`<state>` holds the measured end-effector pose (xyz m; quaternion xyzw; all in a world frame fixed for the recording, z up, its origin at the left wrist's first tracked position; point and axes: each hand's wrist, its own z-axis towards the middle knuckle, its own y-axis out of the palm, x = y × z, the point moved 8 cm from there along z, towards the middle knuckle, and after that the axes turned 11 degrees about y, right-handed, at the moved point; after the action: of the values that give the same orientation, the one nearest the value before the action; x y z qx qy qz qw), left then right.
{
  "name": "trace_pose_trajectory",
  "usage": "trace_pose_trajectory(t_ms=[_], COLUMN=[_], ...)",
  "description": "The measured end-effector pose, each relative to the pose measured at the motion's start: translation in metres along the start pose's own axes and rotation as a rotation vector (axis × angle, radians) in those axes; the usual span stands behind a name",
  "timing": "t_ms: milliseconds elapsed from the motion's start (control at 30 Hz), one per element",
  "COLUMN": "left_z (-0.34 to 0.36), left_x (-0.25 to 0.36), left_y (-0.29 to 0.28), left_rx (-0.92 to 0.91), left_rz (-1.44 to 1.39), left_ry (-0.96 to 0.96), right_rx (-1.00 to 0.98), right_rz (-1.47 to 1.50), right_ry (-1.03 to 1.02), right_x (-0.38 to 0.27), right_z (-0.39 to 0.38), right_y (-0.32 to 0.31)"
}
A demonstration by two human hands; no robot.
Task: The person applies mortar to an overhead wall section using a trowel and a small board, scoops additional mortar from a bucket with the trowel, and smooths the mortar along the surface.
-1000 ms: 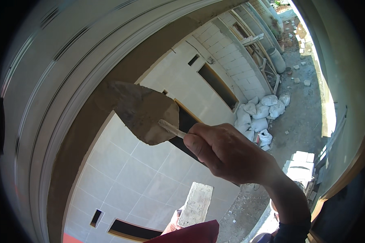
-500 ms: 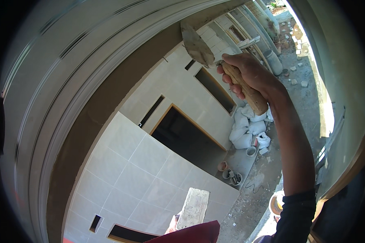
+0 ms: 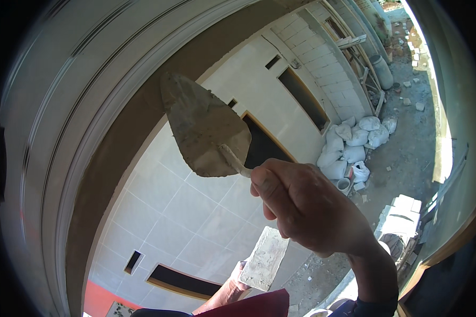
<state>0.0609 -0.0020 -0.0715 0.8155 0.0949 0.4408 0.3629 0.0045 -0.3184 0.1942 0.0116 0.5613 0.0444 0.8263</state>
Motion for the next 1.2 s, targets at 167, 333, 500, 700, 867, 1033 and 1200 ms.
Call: trace_pose_trajectory(t_ms=[167, 333, 500, 700, 867, 1033, 1200], left_z=[-0.015, -0.02, -0.021, -0.041, -0.041, -0.042, -0.032], left_x=[0.0, 0.0, -0.006, 0.01, -0.009, -0.004, -0.004], left_y=[-0.012, -0.036, 0.006, 0.035, 0.056, 0.06, 0.042], left_rx=[-0.145, -0.014, -0.147, 0.025, -0.11, -0.203, -0.262], left_rz=[-0.235, -0.152, -0.143, 0.85, -0.241, -0.296, -0.335], left_ry=[-0.104, -0.08, -0.085, 0.171, 0.024, 0.001, -0.114], right_rx=[-0.079, 0.113, 0.163, 0.372, 0.404, 0.317, 0.26], right_rz=[-0.181, -0.353, -0.214, 0.112, 0.176, 0.135, 0.112], right_ry=[-0.345, -0.442, -0.24, 0.021, -0.005, 0.001, 0.072], right_x=[-0.021, -0.026, -0.007, -0.002, -0.005, -0.014, -0.021], right_z=[-0.026, -0.025, 0.015, 0.057, 0.074, 0.069, 0.046], right_y=[0.058, 0.046, -0.032, -0.132, -0.166, -0.155, -0.112])
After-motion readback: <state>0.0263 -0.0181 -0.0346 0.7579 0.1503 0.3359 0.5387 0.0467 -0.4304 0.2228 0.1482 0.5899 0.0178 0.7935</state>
